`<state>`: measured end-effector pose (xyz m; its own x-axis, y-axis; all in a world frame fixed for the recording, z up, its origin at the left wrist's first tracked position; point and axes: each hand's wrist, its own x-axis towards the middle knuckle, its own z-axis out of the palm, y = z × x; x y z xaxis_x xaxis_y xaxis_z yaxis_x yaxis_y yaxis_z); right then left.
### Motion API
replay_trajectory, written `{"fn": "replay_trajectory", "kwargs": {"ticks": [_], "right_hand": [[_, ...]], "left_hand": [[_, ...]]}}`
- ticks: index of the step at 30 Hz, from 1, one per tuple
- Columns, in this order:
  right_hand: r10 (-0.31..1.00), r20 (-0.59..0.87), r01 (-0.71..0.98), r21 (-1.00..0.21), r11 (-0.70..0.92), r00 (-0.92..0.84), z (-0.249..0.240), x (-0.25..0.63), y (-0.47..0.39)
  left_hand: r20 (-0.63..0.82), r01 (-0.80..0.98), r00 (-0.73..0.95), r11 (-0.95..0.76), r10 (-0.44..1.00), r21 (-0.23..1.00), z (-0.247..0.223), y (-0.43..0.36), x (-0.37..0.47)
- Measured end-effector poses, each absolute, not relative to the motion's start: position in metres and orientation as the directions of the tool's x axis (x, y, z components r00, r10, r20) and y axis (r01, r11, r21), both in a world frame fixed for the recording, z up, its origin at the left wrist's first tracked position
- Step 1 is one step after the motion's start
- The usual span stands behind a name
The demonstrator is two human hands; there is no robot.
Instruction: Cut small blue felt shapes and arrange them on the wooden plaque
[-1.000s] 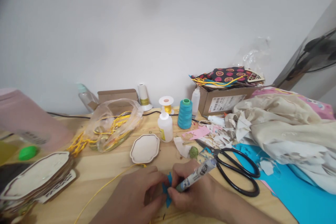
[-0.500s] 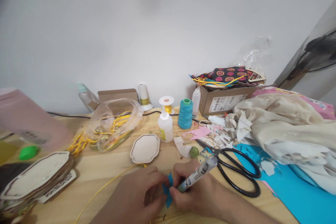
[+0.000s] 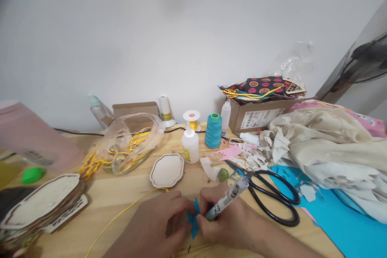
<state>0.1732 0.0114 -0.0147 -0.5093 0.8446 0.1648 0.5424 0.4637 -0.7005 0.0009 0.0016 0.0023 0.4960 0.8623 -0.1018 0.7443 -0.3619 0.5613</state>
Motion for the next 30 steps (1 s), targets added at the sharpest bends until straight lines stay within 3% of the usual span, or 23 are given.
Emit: {"fn": "replay_trajectory", "kwargs": {"ticks": [22,30], "right_hand": [[0.827,0.127,0.509,-0.734,0.45,-0.548,-0.0155,0.1758,0.0086],[0.824,0.138,0.55,-0.682,0.481,-0.55,-0.0156,0.1751,0.0079]], "left_hand": [[-0.112,0.747,0.512,-0.377,0.851,0.548,0.0021,0.0007,-0.0015],[-0.107,0.742,0.515,-0.38,0.851,0.553,0.0024,0.001,-0.0009]]}}
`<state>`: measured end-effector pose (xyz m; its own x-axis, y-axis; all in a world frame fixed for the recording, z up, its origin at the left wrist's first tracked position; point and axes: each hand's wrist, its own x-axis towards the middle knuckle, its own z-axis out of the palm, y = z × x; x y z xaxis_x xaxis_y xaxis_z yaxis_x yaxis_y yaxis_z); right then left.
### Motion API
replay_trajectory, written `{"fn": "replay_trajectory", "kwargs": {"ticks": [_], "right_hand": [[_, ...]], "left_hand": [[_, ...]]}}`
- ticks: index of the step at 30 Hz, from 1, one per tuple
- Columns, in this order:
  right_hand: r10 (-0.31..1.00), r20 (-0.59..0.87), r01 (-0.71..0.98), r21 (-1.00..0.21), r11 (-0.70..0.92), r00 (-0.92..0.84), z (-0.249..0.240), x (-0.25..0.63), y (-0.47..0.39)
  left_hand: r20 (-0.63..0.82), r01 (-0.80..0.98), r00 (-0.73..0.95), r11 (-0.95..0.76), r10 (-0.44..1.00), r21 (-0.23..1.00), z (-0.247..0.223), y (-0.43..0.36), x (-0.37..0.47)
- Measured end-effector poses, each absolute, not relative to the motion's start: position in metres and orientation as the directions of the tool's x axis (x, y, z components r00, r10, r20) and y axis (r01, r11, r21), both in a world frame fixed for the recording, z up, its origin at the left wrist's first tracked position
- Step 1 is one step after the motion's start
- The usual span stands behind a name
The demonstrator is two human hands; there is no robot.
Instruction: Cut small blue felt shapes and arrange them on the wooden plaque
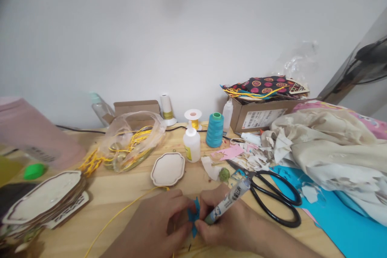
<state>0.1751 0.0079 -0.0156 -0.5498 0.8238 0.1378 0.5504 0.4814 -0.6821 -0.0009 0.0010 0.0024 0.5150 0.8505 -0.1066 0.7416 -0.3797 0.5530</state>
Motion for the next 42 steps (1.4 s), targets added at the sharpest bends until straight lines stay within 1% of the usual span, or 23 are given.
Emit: {"fn": "replay_trajectory", "kwargs": {"ticks": [8,12,21,27,34,36,40,42], "right_hand": [[0.841,0.129,0.583,-0.665,0.467,-0.526,-0.013,0.172,0.009],[0.831,0.156,0.554,-0.678,0.484,-0.535,-0.015,0.173,0.01],[0.834,0.14,0.531,-0.713,0.458,-0.533,-0.017,0.173,0.009],[0.838,0.122,0.51,-0.744,0.432,-0.532,-0.018,0.174,0.009],[0.848,0.133,0.504,-0.753,0.423,-0.513,-0.015,0.173,0.011],[0.856,0.128,0.483,-0.779,0.399,-0.501,-0.015,0.173,0.012],[0.905,0.064,0.412,-0.875,0.254,-0.42,-0.015,0.178,0.017],[0.916,0.061,0.412,-0.88,0.236,-0.396,-0.015,0.18,0.019]], "left_hand": [[-0.103,0.742,0.513,-0.379,0.852,0.553,0.002,0.001,-0.002],[-0.095,0.745,0.506,-0.379,0.857,0.549,0.002,0.001,-0.001],[-0.1,0.744,0.511,-0.381,0.854,0.548,0.001,0.0,-0.001],[-0.069,0.739,0.504,-0.389,0.861,0.55,0.0,0.0,-0.002],[-0.086,0.743,0.499,-0.375,0.862,0.555,0.001,0.001,0.0],[-0.086,0.74,0.503,-0.377,0.86,0.556,0.002,0.001,0.0],[-0.097,0.737,0.512,-0.379,0.853,0.56,0.003,0.001,0.0],[-0.105,0.733,0.519,-0.379,0.849,0.565,0.004,0.002,-0.001]]}}
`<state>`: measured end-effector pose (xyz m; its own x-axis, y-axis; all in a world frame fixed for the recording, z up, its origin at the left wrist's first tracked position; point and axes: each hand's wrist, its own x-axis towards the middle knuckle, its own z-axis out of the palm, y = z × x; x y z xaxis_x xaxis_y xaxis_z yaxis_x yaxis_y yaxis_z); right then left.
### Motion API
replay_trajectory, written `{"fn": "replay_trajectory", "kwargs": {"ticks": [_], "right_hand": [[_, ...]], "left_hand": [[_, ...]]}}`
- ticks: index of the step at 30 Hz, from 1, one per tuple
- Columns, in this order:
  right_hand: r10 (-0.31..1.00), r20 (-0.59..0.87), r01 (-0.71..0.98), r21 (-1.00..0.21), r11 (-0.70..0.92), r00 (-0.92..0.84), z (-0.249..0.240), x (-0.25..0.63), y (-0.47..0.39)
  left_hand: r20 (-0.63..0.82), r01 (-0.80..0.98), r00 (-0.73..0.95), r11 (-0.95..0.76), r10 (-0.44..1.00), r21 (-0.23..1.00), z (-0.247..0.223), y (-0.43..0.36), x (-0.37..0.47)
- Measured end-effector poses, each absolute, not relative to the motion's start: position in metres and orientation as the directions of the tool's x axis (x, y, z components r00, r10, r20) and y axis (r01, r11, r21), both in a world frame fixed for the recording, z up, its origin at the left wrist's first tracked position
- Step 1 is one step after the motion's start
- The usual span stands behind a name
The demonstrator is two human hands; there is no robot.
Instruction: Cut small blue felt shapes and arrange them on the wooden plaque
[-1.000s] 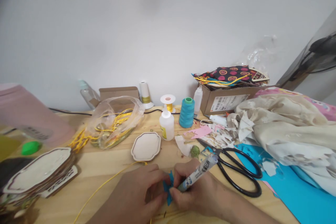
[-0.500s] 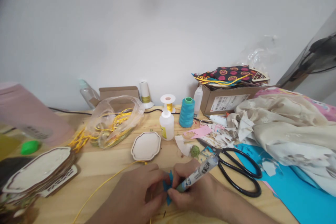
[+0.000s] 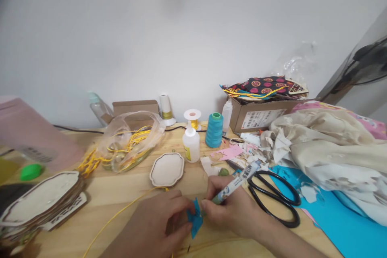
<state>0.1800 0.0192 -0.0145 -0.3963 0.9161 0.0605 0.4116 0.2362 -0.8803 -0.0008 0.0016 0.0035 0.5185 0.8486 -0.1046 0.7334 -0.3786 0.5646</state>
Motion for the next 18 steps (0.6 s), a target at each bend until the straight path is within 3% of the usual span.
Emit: {"fn": "replay_trajectory", "kwargs": {"ticks": [8,18], "right_hand": [[0.865,0.154,0.471,-0.786,0.4,-0.478,-0.026,0.181,0.016],[0.839,0.194,0.484,-0.742,0.464,-0.508,-0.027,0.182,0.017]], "left_hand": [[-0.127,0.736,0.527,-0.376,0.84,0.563,0.004,0.004,-0.001],[-0.135,0.737,0.534,-0.381,0.835,0.558,0.003,0.005,0.0]]}}
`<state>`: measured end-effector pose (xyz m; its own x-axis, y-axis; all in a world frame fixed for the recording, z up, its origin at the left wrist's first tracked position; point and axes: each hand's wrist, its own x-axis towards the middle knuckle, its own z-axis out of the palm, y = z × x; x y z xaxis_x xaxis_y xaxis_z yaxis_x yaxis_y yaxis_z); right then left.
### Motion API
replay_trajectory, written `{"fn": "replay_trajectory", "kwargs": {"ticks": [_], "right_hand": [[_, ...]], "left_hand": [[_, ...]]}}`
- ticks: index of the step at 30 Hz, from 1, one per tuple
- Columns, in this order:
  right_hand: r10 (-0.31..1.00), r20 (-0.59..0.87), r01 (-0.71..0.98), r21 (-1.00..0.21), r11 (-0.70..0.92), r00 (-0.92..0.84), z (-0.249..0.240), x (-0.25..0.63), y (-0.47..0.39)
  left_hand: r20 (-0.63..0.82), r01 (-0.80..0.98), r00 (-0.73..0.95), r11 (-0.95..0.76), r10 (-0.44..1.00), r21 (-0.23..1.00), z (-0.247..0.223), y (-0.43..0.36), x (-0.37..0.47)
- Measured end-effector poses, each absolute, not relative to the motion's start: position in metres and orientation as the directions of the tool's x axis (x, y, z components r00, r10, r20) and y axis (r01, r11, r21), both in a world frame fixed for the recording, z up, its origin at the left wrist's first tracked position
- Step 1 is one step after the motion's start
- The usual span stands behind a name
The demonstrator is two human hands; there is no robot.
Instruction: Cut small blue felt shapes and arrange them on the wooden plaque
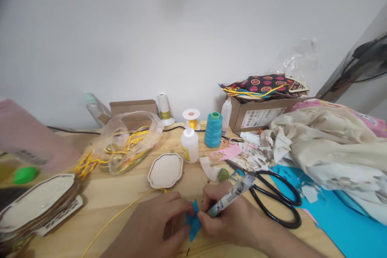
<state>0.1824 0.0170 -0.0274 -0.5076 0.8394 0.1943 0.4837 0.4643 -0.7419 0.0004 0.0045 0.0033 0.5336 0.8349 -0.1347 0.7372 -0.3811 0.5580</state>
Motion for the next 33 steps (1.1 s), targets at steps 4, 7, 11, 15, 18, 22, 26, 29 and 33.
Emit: {"fn": "replay_trajectory", "kwargs": {"ticks": [4,7,11,15,18,22,26,29,33], "right_hand": [[0.845,0.199,0.486,-0.743,0.461,-0.496,-0.0258,0.181,0.0182],[0.844,0.2,0.495,-0.733,0.466,-0.497,-0.0264,0.1812,0.0172],[0.84,0.21,0.489,-0.731,0.475,-0.501,-0.029,0.1822,0.0158],[0.848,0.19,0.476,-0.757,0.447,-0.495,-0.0313,0.1829,0.0165],[0.85,0.176,0.467,-0.771,0.432,-0.496,-0.0311,0.1831,0.0173],[0.852,0.182,0.476,-0.763,0.437,-0.491,-0.0301,0.1834,0.0169],[0.849,0.183,0.471,-0.765,0.44,-0.496,-0.0309,0.1839,0.0162],[0.847,0.183,0.463,-0.77,0.439,-0.498,-0.0313,0.1833,0.0172],[0.854,0.182,0.474,-0.766,0.434,-0.488,-0.0323,0.1821,0.019]], "left_hand": [[-0.126,0.738,0.533,-0.387,0.837,0.553,0.0033,0.0045,0.0002],[-0.118,0.737,0.532,-0.39,0.838,0.552,0.0028,0.0046,0.0],[-0.126,0.734,0.536,-0.387,0.835,0.558,0.0018,0.0049,-0.0002],[-0.129,0.734,0.534,-0.382,0.836,0.562,0.0023,0.0045,-0.0001],[-0.129,0.732,0.533,-0.38,0.836,0.566,0.003,0.0041,0.0001],[-0.118,0.733,0.534,-0.389,0.837,0.558,0.0028,0.0041,0.0006],[-0.123,0.736,0.53,-0.384,0.839,0.557,0.0021,0.0039,0.0005],[-0.124,0.739,0.532,-0.387,0.838,0.552,0.002,0.0034,0.0001],[-0.128,0.741,0.53,-0.384,0.838,0.551,0.0022,0.0035,-0.0001]]}}
